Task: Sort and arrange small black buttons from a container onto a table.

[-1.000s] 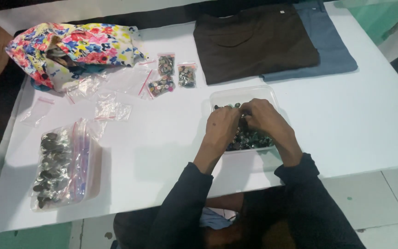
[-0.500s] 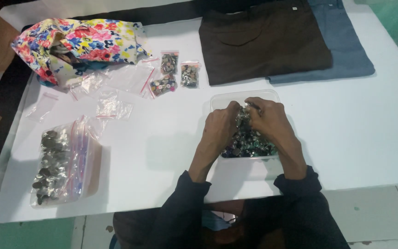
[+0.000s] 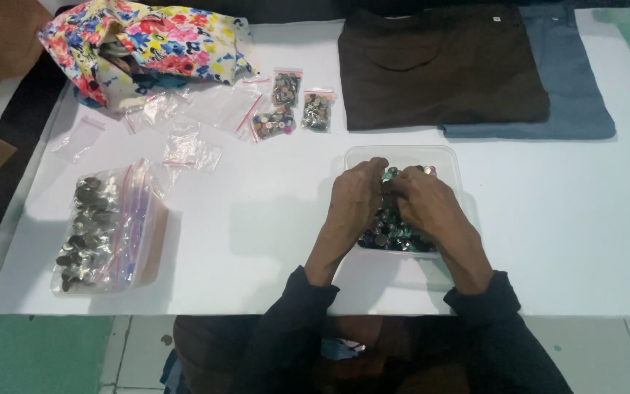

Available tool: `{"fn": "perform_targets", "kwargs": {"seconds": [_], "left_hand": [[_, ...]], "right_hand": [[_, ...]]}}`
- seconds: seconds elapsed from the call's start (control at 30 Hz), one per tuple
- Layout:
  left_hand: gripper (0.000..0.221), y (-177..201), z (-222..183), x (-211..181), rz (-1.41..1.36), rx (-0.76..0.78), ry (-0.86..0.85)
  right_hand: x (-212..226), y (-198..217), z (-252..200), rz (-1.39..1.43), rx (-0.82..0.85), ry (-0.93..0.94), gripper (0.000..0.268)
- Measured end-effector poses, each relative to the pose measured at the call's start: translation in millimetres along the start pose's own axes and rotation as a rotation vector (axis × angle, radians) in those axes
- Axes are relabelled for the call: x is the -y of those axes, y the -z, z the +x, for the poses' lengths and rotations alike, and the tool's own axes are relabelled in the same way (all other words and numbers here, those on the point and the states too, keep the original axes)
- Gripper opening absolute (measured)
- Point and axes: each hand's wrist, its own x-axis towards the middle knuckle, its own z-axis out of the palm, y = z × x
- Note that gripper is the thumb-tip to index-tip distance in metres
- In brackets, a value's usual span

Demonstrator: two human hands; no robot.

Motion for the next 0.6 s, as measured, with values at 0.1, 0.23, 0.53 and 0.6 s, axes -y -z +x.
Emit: {"fn": "perform_targets", "kwargs": {"seconds": [0.1,0.23,0.53,0.6], "left_hand": [[0.017,-4,1,0,0.024,-0.022,0.019],[0.016,-5,2,2,0.032,-0.026,0.037],[0.017,2,0,-1,0.038,-0.026,0.02],[0.015,2,1,-6,0.083,-0.022,0.052]], "right_hand": [[-16,-28,13,-0.076,0.03,-0.039,0.032],[-22,-47,23,-0.172,0.051,-0.026,0.042],[-15,-22,9,-0.08,-0.102,-0.004,0.02],[-22,-16,10,0.081,-0.244,-0.067,0.02]]}}
